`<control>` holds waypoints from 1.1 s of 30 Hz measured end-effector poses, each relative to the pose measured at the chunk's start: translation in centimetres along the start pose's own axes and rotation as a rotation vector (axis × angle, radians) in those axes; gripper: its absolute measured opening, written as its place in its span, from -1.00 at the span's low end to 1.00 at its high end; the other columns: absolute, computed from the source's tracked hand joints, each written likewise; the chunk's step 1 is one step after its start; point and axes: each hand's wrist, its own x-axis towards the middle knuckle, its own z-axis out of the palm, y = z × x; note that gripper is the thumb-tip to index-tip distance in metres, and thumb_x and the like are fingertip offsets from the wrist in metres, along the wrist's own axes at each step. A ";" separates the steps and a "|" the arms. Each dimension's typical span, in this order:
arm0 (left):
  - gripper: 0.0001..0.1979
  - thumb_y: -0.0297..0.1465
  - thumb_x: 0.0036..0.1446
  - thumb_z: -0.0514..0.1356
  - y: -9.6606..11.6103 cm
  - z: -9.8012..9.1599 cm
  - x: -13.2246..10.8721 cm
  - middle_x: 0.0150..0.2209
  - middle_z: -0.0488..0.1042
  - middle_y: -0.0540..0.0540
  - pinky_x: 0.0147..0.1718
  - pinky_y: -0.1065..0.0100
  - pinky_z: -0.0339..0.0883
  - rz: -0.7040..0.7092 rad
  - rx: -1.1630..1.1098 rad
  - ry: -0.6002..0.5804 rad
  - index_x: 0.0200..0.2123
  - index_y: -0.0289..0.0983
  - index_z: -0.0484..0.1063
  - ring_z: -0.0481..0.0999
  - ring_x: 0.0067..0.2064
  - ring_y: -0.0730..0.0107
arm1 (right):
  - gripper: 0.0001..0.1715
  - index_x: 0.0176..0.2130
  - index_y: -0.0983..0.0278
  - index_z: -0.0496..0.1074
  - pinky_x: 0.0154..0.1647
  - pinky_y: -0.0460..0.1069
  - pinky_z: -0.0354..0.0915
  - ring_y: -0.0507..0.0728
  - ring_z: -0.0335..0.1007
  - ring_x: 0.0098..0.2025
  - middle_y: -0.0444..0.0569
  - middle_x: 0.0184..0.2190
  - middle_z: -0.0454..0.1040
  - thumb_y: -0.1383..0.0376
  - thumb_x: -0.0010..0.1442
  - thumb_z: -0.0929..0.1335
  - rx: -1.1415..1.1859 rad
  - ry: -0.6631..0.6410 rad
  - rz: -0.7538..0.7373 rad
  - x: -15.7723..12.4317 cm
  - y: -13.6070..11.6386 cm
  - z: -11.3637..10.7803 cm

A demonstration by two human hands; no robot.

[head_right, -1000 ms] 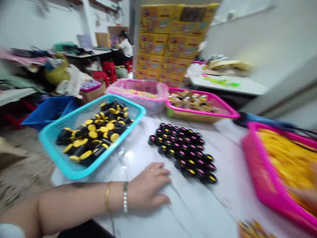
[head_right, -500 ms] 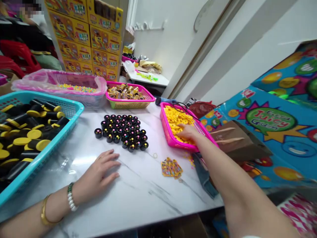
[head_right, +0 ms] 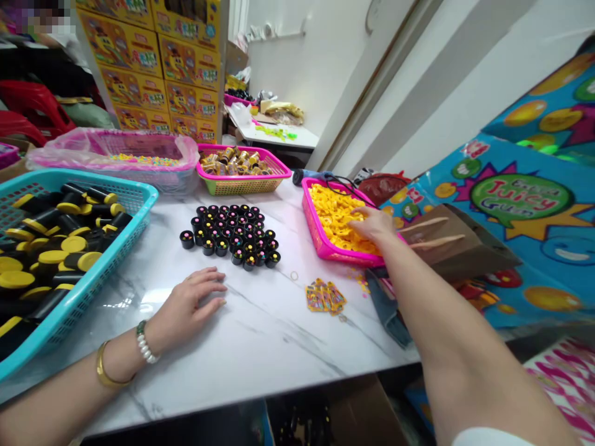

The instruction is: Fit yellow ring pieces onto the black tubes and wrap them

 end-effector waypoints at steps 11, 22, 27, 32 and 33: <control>-0.79 -0.32 0.23 0.18 0.6 -0.5 0.0 -0.03 0.59 -0.18 0.11 -0.09 0.43 0.016 0.006 0.007 -0.21 -0.24 0.60 0.50 0.11 0.05 | -0.58 -0.16 0.26 0.59 -0.35 -0.04 0.38 0.03 0.43 -0.35 -0.05 -0.27 0.53 0.35 -0.10 0.54 0.575 0.124 -0.127 -11.2 -6.5 -3.8; -0.80 -0.33 0.23 0.18 0.6 -0.4 0.0 -0.04 0.59 -0.18 0.13 -0.05 0.40 0.012 0.018 -0.013 -0.22 -0.25 0.60 0.49 0.12 0.07 | -0.63 -0.11 0.17 0.57 0.08 0.17 0.34 0.25 0.44 -0.02 0.02 -0.05 0.48 0.16 0.05 0.47 0.376 0.073 -0.183 -23.2 -6.0 3.7; -0.81 -0.32 0.23 0.18 0.7 -0.5 -0.1 -0.03 0.59 -0.15 0.15 -0.02 0.38 0.000 0.013 -0.023 -0.22 -0.23 0.59 0.49 0.12 0.09 | -0.71 -0.16 0.19 0.60 0.17 0.22 0.27 0.30 0.39 0.10 0.10 0.01 0.44 0.15 0.11 0.44 0.291 -0.007 -0.329 -24.9 -6.1 4.4; -0.81 -0.34 0.20 0.21 1.1 -1.1 0.8 -0.12 0.60 -0.15 -0.04 0.18 0.49 -0.077 0.015 0.047 -0.16 -0.25 0.56 0.58 -0.09 0.23 | -0.64 -0.04 0.13 0.58 0.23 0.33 0.17 0.35 0.31 0.21 0.11 0.14 0.41 0.09 0.19 0.41 0.276 -0.167 -0.472 -25.8 -7.2 3.5; -0.80 -0.33 0.19 0.23 1.3 -1.2 1.0 -0.15 0.60 -0.14 -0.13 0.24 0.51 -0.108 0.018 0.069 -0.15 -0.26 0.55 0.58 -0.16 0.28 | -0.59 0.01 0.13 0.55 0.24 0.34 0.16 0.35 0.30 0.22 0.11 0.17 0.39 0.08 0.20 0.40 0.302 -0.168 -0.481 -25.8 -7.3 3.2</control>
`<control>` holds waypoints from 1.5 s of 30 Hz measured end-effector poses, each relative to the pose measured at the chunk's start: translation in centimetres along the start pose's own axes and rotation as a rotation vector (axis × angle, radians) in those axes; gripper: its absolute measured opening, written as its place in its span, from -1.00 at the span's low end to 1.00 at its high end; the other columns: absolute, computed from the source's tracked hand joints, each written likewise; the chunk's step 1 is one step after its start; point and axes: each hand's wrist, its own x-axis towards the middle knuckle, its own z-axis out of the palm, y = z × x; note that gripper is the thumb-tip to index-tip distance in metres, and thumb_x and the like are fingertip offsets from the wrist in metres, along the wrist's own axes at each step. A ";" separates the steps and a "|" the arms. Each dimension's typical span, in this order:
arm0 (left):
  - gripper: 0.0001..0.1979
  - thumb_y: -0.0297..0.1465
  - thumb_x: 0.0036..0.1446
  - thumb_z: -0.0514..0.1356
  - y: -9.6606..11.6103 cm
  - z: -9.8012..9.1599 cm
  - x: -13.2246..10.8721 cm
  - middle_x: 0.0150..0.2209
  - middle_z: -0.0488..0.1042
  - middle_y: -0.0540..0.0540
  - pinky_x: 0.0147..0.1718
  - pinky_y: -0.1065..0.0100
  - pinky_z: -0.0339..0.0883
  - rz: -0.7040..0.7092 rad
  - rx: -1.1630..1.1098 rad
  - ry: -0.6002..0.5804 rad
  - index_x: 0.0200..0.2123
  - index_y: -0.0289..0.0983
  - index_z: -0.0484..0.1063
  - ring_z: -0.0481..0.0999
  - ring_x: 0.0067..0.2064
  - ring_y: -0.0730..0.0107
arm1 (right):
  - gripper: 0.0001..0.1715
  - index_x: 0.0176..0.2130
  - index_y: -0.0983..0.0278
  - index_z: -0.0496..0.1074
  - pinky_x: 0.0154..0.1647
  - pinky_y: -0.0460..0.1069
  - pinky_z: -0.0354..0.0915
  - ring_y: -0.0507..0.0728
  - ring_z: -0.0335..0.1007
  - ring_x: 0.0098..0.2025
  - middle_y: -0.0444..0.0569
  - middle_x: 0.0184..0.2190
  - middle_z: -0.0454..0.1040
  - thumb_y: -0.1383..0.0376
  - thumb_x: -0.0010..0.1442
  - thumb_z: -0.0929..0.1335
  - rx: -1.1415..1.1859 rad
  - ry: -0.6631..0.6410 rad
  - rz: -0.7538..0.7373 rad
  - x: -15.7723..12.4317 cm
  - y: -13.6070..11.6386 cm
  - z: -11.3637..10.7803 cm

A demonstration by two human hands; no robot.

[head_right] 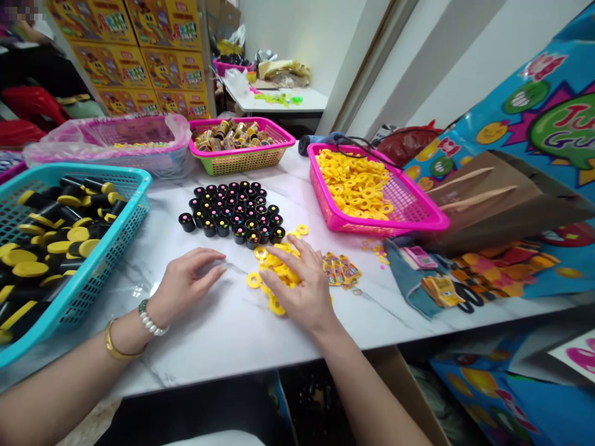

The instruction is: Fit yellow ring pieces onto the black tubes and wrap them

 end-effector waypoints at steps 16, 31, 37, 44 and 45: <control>-0.89 -0.43 0.10 0.27 0.2 0.4 3.1 -0.35 0.45 0.00 -0.31 0.37 0.39 -0.102 0.086 0.195 -0.27 -0.26 0.43 0.43 -0.38 0.46 | -0.76 -0.07 0.31 0.47 -0.21 0.05 0.38 0.17 0.44 -0.24 0.06 -0.26 0.50 0.36 0.23 0.40 -0.154 -0.008 -0.284 -8.7 -2.1 0.8; -0.45 -0.34 -0.03 0.37 -6.3 -1.0 5.8 -0.17 0.29 -0.15 0.06 0.04 0.36 -0.303 0.185 0.485 0.03 -0.36 0.36 0.38 -0.05 0.12 | -0.69 -0.01 0.35 0.42 -0.37 -0.02 0.31 0.11 0.49 -0.35 0.00 -0.35 0.54 0.44 0.29 0.23 -0.319 -0.084 -0.475 -6.2 -3.3 1.8; -0.74 -0.47 0.02 0.29 -6.4 -1.5 6.1 -0.21 0.35 -0.13 -0.03 0.14 0.41 -0.318 0.197 0.413 -0.16 -0.27 0.51 0.43 -0.12 0.20 | -0.73 -0.10 0.30 0.44 -0.45 -0.03 0.31 0.09 0.51 -0.41 -0.03 -0.36 0.52 0.43 0.28 0.22 -0.377 -0.103 -0.527 -5.7 -2.9 1.9; -0.72 -0.48 -0.02 0.33 -1.7 -2.6 0.2 -0.32 0.48 -0.01 -0.14 0.23 0.42 -0.320 0.109 0.116 -0.17 -0.23 0.49 0.47 -0.31 0.33 | -0.77 -0.41 0.24 0.35 -0.58 -0.04 0.16 0.05 0.33 -0.58 -0.10 -0.49 0.37 0.49 0.17 0.21 -0.295 -0.345 -0.428 -4.9 -5.3 0.4; -0.69 -0.47 -0.02 0.34 -0.8 -2.7 -1.3 -0.31 0.48 -0.01 -0.17 0.27 0.42 -0.289 0.086 0.045 -0.14 -0.22 0.49 0.47 -0.32 0.35 | -0.79 -0.40 0.24 0.35 -0.55 -0.06 0.17 0.04 0.32 -0.56 -0.11 -0.48 0.37 0.48 0.16 0.22 -0.186 -0.368 -0.374 -4.7 -5.6 0.4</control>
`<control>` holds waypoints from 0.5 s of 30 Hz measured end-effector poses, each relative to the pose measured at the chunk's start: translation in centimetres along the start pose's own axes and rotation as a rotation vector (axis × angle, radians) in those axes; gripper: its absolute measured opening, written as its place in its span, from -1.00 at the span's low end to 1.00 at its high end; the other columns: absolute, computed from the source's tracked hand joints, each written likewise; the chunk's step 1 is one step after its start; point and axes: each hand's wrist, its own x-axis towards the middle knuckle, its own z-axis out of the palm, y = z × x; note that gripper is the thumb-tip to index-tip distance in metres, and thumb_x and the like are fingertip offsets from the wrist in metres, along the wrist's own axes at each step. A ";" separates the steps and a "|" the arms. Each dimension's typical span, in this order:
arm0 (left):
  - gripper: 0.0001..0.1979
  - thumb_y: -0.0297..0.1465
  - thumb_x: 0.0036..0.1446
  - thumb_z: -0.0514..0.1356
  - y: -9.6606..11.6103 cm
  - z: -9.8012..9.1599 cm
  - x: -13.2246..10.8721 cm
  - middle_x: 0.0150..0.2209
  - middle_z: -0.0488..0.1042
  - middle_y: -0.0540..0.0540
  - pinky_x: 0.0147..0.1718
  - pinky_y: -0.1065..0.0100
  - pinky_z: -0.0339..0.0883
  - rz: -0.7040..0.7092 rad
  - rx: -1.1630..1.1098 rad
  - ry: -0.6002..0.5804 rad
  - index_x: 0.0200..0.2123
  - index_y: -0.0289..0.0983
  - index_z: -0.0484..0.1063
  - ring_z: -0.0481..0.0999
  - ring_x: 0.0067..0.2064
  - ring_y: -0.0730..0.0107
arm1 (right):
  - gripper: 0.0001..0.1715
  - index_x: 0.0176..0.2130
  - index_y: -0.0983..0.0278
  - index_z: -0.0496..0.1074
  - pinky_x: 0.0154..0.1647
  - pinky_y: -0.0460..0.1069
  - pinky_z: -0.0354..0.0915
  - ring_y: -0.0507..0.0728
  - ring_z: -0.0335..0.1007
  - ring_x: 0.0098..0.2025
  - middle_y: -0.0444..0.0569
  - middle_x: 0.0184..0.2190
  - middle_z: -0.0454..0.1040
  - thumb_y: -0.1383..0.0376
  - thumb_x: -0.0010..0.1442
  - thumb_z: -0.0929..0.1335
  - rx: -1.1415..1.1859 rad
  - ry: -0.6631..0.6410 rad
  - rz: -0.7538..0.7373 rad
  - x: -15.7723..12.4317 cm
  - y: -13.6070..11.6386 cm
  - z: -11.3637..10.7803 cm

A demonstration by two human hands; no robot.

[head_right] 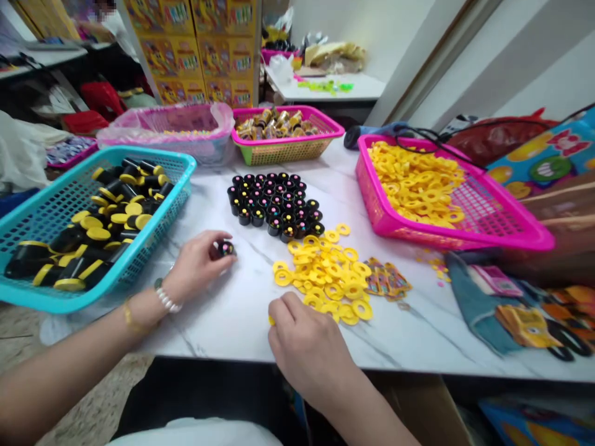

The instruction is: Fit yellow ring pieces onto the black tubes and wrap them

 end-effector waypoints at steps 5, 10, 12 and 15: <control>-0.76 -0.46 0.07 0.33 0.8 -0.9 -5.7 -0.22 0.48 -0.06 -0.24 0.38 0.41 0.254 -0.052 -0.261 -0.15 -0.22 0.49 0.50 -0.24 0.37 | -0.85 -0.37 0.24 0.39 -0.54 -0.12 0.18 -0.03 0.22 -0.57 -0.19 -0.57 0.32 0.38 0.22 0.26 0.574 -0.036 0.302 1.0 -0.8 0.9; -0.81 -0.42 0.03 0.39 0.4 -0.7 -5.8 -0.29 0.49 -0.04 -0.24 0.38 0.40 0.273 -0.077 -0.280 -0.23 -0.23 0.53 0.50 -0.25 0.37 | -0.77 -0.35 0.25 0.44 -0.66 -0.13 0.24 -0.03 0.28 -0.64 -0.19 -0.60 0.40 0.15 0.14 0.45 1.032 -0.058 0.631 1.4 -1.7 1.9; -0.79 -0.39 0.04 0.40 0.3 -0.6 -5.6 -0.29 0.50 -0.06 -0.24 0.37 0.39 0.287 -0.072 -0.299 -0.22 -0.25 0.55 0.50 -0.24 0.35 | -0.71 -0.34 0.26 0.45 -0.69 -0.13 0.28 -0.02 0.28 -0.69 -0.20 -0.66 0.40 0.12 0.09 0.49 1.180 -0.037 0.706 2.0 -2.1 2.0; -0.77 -0.31 0.05 0.40 0.2 -0.6 -5.8 -0.33 0.48 -0.05 -0.26 0.37 0.36 0.317 -0.053 -0.313 -0.22 -0.26 0.57 0.48 -0.27 0.35 | -0.66 -0.39 0.28 0.47 -0.70 -0.14 0.31 -0.02 0.30 -0.71 -0.18 -0.70 0.43 0.10 0.00 0.54 1.248 -0.033 0.748 3.5 -2.6 2.3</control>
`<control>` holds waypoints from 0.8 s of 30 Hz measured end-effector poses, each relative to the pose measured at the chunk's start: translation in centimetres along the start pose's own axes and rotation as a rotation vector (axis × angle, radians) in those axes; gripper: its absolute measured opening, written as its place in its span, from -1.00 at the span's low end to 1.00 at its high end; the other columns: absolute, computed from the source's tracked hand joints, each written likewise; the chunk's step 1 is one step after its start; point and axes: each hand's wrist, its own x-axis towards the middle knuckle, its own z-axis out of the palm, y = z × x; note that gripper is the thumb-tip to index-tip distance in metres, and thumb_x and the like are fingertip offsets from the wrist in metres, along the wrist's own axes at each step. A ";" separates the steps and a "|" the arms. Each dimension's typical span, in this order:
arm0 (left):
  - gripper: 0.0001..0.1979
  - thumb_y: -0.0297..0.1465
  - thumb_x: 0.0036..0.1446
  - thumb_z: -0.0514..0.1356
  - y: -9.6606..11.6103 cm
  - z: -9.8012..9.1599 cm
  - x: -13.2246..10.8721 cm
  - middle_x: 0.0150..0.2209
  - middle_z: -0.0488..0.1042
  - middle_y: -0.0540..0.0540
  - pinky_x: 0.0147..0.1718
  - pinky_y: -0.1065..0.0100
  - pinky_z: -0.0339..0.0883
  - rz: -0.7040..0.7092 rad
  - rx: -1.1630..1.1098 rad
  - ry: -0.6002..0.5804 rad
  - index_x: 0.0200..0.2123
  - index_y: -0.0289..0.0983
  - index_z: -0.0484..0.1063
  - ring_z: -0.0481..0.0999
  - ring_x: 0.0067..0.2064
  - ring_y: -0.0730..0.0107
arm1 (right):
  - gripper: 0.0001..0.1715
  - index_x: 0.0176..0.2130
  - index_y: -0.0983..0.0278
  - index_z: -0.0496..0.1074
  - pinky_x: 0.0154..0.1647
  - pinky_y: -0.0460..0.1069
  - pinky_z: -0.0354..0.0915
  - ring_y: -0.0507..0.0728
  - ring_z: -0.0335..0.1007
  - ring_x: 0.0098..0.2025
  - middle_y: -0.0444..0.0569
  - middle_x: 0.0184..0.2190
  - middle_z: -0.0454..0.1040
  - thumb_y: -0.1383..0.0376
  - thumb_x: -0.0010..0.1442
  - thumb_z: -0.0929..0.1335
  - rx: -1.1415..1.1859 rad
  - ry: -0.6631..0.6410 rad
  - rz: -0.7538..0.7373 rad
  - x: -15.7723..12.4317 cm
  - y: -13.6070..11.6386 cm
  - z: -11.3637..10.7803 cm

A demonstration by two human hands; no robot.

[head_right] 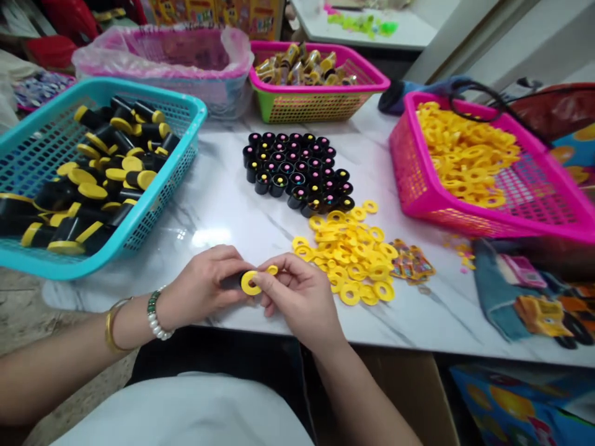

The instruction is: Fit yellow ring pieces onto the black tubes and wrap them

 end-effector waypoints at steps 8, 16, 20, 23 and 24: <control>-0.69 -0.12 0.09 0.35 0.5 -0.1 0.0 -0.48 0.39 -0.01 -0.43 0.42 0.17 -0.072 0.008 -0.050 -0.35 -0.28 0.60 0.40 -0.39 0.42 | -0.64 -0.43 0.27 0.41 -0.58 -0.15 0.41 -0.01 0.42 -0.64 -0.13 -0.63 0.51 0.11 0.02 0.55 -0.087 -0.016 0.029 0.7 -0.1 0.9; -0.76 -0.22 0.21 0.21 2.0 -2.5 0.1 -0.50 0.49 0.03 -0.54 0.48 0.19 -0.375 -0.452 -0.336 -0.23 -0.28 0.52 0.40 -0.54 0.51 | -0.66 -0.34 0.23 0.31 -0.54 -0.16 0.38 -0.02 0.45 -0.55 -0.17 -0.52 0.48 0.08 0.16 0.46 -0.171 -0.082 -0.003 0.2 -0.1 0.8; -0.70 -0.16 0.29 0.06 2.5 -1.5 0.0 -0.55 0.43 0.08 -0.67 0.50 0.19 -0.640 -0.799 -0.248 -0.22 -0.27 0.41 0.32 -0.66 0.55 | -0.67 -0.26 0.21 0.28 -0.55 -0.14 0.35 -0.01 0.45 -0.57 -0.21 -0.53 0.43 0.06 0.21 0.42 -0.191 -0.080 0.003 0.1 0.4 0.5; -0.74 -0.22 0.30 0.03 3.0 -0.6 -0.6 -0.57 0.41 0.08 -0.60 0.50 0.23 -0.600 -0.686 -0.156 -0.26 -0.26 0.41 0.38 -0.60 0.52 | -0.68 -0.27 0.21 0.27 -0.58 -0.14 0.31 -0.02 0.39 -0.60 -0.23 -0.54 0.39 0.07 0.23 0.40 -0.191 -0.041 -0.033 0.0 0.7 0.8; -0.75 -0.25 0.31 0.02 3.2 -0.3 -0.9 -0.56 0.41 0.07 -0.56 0.49 0.24 -0.564 -0.600 -0.111 -0.22 -0.26 0.42 0.40 -0.57 0.51 | -0.68 -0.28 0.21 0.27 -0.60 -0.15 0.30 -0.03 0.36 -0.62 -0.24 -0.56 0.37 0.07 0.23 0.40 -0.183 -0.038 -0.047 0.0 0.7 0.9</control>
